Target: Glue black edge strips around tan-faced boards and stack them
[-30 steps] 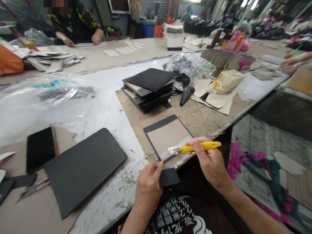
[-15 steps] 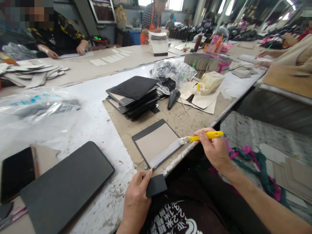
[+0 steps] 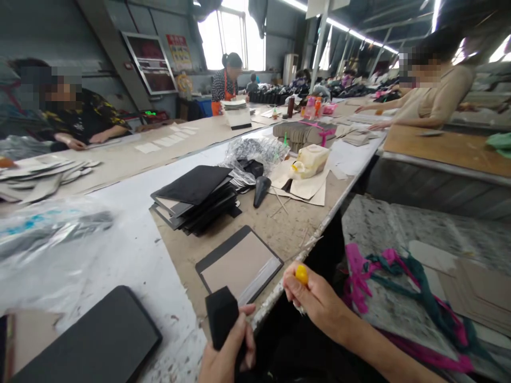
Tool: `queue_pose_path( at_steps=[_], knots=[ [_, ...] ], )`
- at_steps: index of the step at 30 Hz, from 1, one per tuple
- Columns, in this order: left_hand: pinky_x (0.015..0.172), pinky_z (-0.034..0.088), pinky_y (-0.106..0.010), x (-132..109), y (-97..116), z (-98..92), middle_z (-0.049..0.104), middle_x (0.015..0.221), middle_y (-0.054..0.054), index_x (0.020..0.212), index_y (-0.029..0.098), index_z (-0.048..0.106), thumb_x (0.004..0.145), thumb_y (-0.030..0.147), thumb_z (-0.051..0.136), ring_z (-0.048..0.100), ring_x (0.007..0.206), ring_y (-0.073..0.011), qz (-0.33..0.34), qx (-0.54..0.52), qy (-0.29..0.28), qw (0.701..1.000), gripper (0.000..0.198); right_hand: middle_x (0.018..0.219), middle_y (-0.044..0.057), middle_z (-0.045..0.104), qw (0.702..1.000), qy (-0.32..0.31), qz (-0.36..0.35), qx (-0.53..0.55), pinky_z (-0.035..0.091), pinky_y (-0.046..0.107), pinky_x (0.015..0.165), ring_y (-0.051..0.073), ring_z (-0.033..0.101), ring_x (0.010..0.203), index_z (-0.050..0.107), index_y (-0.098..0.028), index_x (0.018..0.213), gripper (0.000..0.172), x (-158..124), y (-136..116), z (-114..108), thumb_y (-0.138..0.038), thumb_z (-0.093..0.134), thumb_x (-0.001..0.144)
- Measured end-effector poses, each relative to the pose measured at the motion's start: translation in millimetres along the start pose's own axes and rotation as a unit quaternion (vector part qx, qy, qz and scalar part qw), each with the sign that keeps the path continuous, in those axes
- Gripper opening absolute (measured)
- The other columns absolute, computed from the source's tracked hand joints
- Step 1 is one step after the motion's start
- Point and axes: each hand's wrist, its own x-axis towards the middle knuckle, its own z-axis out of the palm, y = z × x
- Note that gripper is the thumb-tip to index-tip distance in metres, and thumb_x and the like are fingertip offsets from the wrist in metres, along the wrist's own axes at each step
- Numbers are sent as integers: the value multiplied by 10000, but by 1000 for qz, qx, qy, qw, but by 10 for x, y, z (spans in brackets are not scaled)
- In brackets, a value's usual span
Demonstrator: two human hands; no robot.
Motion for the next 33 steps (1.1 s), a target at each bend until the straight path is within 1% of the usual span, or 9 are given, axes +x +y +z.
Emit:
queue_pose_path(
  at_steps=[3, 6, 12, 15, 17, 21, 27, 30, 33],
  knots=[
    [454, 299, -196, 15, -7, 173, 480, 548, 28, 934, 101, 603, 740, 360, 611, 403, 449, -75, -56, -72, -69, 993, 324, 616, -40, 424, 999, -37, 15, -1, 357, 232, 542, 96, 399, 559, 460, -187, 721, 335, -12, 45, 121, -455, 378, 903],
    [462, 293, -184, 5, 5, 259, 500, 578, 12, 890, 82, 607, 743, 225, 536, 401, 465, -64, -68, -112, -103, 986, 217, 620, -40, 419, 999, -27, 22, -12, 354, 230, 546, 97, 395, 567, 474, -183, 720, 344, -13, 78, 144, -471, 391, 889],
    [501, 353, -201, -4, 30, 263, 566, 642, -28, 919, 81, 583, 811, 294, 495, 471, 502, -91, -55, -138, -107, 983, 254, 602, -43, 439, 998, -40, 39, -25, 367, 218, 525, 95, 419, 551, 490, -185, 718, 317, -100, 91, 86, -456, 437, 872],
    [529, 392, -217, -7, 7, 236, 592, 642, -42, 935, 88, 588, 802, 344, 534, 516, 525, -115, -67, -135, -112, 982, 294, 620, -31, 507, 995, -88, 45, -6, 395, 220, 537, 100, 471, 558, 506, -183, 754, 295, -148, 39, 68, -451, 454, 866],
    [522, 397, -216, -11, -3, 221, 597, 632, -39, 898, 99, 599, 790, 365, 551, 515, 513, -113, -75, -138, -105, 982, 291, 676, -18, 566, 990, -135, 41, -10, 418, 225, 554, 109, 510, 577, 543, -183, 877, 266, -166, 3, 64, -444, 513, 837],
    [513, 394, -203, -41, 5, 218, 609, 642, -62, 723, 85, 610, 762, 357, 576, 519, 540, -114, -71, -107, -85, 988, 277, 909, 27, 624, 980, -163, -34, -105, 448, 267, 712, 161, 572, 781, 557, -208, 1084, 429, -168, -58, 92, -377, 680, 709],
    [482, 363, -195, -132, -3, 232, 548, 564, -1, 637, 118, 583, 700, 256, 576, 465, 491, -89, -62, -119, -71, 988, 152, 756, 5, 623, 973, -151, -14, -177, 433, 261, 651, 163, 581, 691, 584, -219, 956, 217, -187, -208, 226, -360, 558, 793],
    [486, 357, -195, -168, -35, 209, 528, 559, 6, 629, 119, 568, 718, 289, 578, 453, 501, -86, -40, -107, -56, 992, 192, 775, 13, 613, 967, -139, -16, -215, 419, 270, 656, 171, 567, 707, 563, -216, 923, 214, -212, -247, 314, -374, 563, 779],
    [489, 363, -201, -186, -80, 162, 517, 577, 17, 675, 130, 563, 705, 355, 626, 456, 515, -93, -46, -111, -26, 992, 236, 767, 11, 587, 962, -141, -24, -234, 401, 262, 646, 155, 536, 688, 522, -207, 827, 68, -218, -211, 390, -255, 476, 813]
  ],
)
